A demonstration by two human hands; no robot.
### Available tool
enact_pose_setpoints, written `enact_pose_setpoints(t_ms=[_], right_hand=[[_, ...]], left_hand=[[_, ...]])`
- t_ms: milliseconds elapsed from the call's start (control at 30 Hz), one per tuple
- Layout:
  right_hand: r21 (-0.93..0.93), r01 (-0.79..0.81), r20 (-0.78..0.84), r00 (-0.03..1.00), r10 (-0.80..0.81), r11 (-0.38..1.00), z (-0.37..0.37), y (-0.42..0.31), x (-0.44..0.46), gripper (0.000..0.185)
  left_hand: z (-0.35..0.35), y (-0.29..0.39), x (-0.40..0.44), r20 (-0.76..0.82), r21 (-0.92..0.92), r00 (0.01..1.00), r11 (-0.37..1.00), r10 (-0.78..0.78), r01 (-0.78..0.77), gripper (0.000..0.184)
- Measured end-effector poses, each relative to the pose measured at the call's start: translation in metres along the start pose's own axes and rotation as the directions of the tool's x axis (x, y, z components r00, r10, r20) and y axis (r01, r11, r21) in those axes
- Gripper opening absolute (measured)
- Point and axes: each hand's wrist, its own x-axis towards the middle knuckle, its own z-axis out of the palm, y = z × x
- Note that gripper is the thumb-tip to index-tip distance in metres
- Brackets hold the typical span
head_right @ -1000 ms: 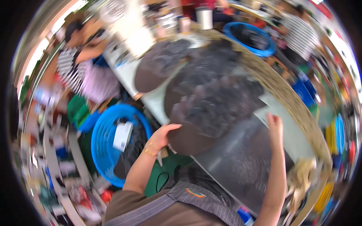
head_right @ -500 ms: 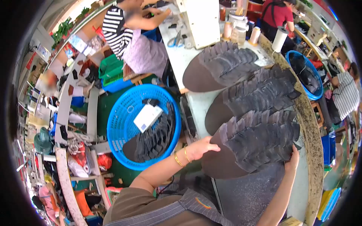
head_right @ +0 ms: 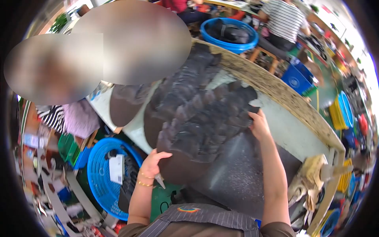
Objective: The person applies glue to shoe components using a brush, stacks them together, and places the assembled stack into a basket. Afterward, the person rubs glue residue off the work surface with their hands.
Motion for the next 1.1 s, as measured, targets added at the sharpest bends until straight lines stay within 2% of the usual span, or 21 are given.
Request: enact_pose_setpoints(t_ms=[67,167,267,300,400,600,733,767,800,833,867,900,933,1000,1100], right_hand=[[0.119,-0.083,-0.038,0.995,0.088,0.989,0.024,-0.017,-0.021,0.024],[0.254,-0.18,0.165,0.976,0.141,0.95,0.027,-0.021,-0.028,0.034],[0.057,-0.005,0.129,0.992,-0.002,0.998,0.039,-0.006,-0.038,0.054],[0.051,0.005,0.087,0.996,-0.01,0.999,0.043,-0.001,-0.038,0.066],[0.1,0.103,-0.026,0.995,-0.101,0.99,0.051,0.015,-0.032,0.067],[0.295,0.025,-0.219,0.975,0.042,0.955,0.059,0.013,-0.051,0.057],[0.316,0.086,-0.224,0.974,-0.014,0.945,0.065,-0.004,-0.082,0.047],[0.321,0.106,-0.228,0.973,-0.031,0.941,0.063,-0.005,-0.09,0.043],[0.321,0.132,-0.245,0.968,-0.053,0.938,0.065,-0.01,-0.102,0.037],[0.237,0.143,-0.242,0.967,-0.084,0.961,0.056,-0.009,-0.109,0.033],[0.215,0.184,-0.158,0.976,-0.152,0.959,0.05,-0.007,-0.12,0.032],[0.253,0.111,-0.14,0.987,-0.077,0.961,0.056,-0.016,-0.135,0.034],[0.215,0.13,-0.105,0.988,-0.109,0.968,0.057,-0.014,-0.145,0.036],[0.124,0.169,-0.032,0.986,-0.166,0.978,0.079,-0.016,-0.167,0.043],[0.026,0.073,0.087,0.993,-0.075,0.997,0.122,-0.012,-0.196,0.049]], left_hand=[[0.0,0.003,0.004,0.017,0.033,1.0,0.999,0.009,-0.01,0.033],[0.0,0.007,0.007,0.003,0.035,0.999,0.999,-0.037,0.037,0.033],[0.003,0.008,0.01,-0.02,0.039,0.998,0.997,-0.06,0.06,0.033],[0.004,0.009,0.011,-0.02,0.043,0.998,0.997,-0.065,0.066,0.033],[0.002,0.009,0.014,-0.026,0.043,0.997,0.996,-0.074,0.075,0.032],[0.004,0.016,0.026,0.069,0.023,0.995,0.997,-0.069,0.068,0.031],[-0.002,0.018,0.021,0.115,-0.001,0.99,0.997,-0.078,0.079,0.031],[-0.001,0.016,0.018,0.175,-0.04,0.982,0.996,-0.067,0.075,0.03],[0.006,0.016,0.009,0.221,0.02,0.975,0.999,0.033,-0.039,0.03],[0.015,0.015,-0.006,0.248,0.069,0.958,0.984,0.145,-0.167,0.031],[0.01,0.012,-0.015,0.224,0.049,0.967,0.99,0.119,-0.134,0.031],[0.005,0.008,-0.024,0.2,0.028,0.975,0.994,0.094,-0.101,0.032],[-0.011,0.004,-0.027,0.176,-0.088,0.982,0.992,-0.072,0.088,0.034],[-0.039,-0.016,-0.048,0.196,-0.117,0.98,0.992,-0.024,0.047,0.039],[-0.06,-0.037,-0.105,0.127,-0.26,0.991,0.966,0.049,-0.014,0.04]])
